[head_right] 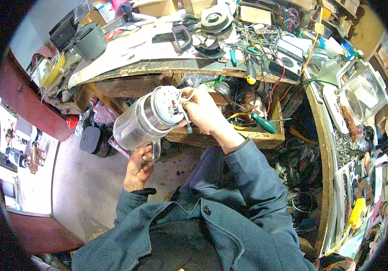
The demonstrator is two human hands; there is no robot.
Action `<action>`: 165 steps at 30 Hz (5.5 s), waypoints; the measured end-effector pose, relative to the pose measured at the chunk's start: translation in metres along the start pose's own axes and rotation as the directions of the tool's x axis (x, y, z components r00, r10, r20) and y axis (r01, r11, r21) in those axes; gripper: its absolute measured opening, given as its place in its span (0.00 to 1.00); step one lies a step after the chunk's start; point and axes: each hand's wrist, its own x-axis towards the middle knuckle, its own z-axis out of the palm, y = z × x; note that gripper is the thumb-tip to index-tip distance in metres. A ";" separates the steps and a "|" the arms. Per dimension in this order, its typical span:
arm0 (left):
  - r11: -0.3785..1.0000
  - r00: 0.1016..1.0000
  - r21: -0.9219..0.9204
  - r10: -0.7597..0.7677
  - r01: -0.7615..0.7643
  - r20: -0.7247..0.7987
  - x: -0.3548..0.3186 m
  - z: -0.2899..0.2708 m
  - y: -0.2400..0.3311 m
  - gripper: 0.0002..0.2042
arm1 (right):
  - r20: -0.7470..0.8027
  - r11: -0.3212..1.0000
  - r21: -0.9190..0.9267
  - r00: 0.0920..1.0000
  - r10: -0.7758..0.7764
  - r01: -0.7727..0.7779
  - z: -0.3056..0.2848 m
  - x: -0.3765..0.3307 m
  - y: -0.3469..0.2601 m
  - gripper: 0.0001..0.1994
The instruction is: The person assembles a blender by attaching the motor base to the clear pitcher, then repeatedly detaches and reattaches the base while rotating and inspecting the connection. The person handles the pitcher and motor base throughout the clip.
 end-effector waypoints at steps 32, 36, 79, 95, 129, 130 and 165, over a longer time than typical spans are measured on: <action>0.999 0.999 0.042 -0.015 0.013 0.045 0.005 -0.001 0.000 0.06 | -0.049 0.631 -0.724 0.890 -0.452 0.281 0.025 -0.003 -0.010 0.15; 0.999 0.999 0.045 -0.031 0.029 0.037 0.004 0.000 0.002 0.06 | -0.025 0.868 -0.435 0.961 -0.277 0.239 0.019 -0.009 -0.015 0.20; 0.959 0.976 0.219 0.202 -0.180 -0.081 -0.009 0.022 -0.003 0.06 | 0.013 0.822 -0.506 0.955 -0.295 0.261 0.008 -0.039 -0.018 0.45; 0.955 0.970 0.223 0.221 -0.195 -0.100 -0.010 0.023 -0.003 0.09 | 0.078 0.821 -0.496 0.956 -0.284 0.285 -0.003 -0.031 -0.015 0.44; 0.941 0.957 0.252 0.264 -0.228 -0.119 -0.012 0.027 -0.003 0.07 | 0.068 0.874 -0.442 0.979 -0.194 0.204 -0.008 -0.028 -0.016 0.45; 0.939 0.954 0.256 0.268 -0.229 -0.130 -0.014 0.030 -0.003 0.07 | 0.077 0.874 -0.437 0.977 -0.201 0.214 -0.009 -0.028 -0.015 0.45; 0.913 0.947 0.307 0.309 -0.268 -0.090 -0.011 0.022 -0.004 0.05 | -0.074 0.832 -0.554 0.997 -0.027 -0.018 -0.006 -0.022 -0.022 0.34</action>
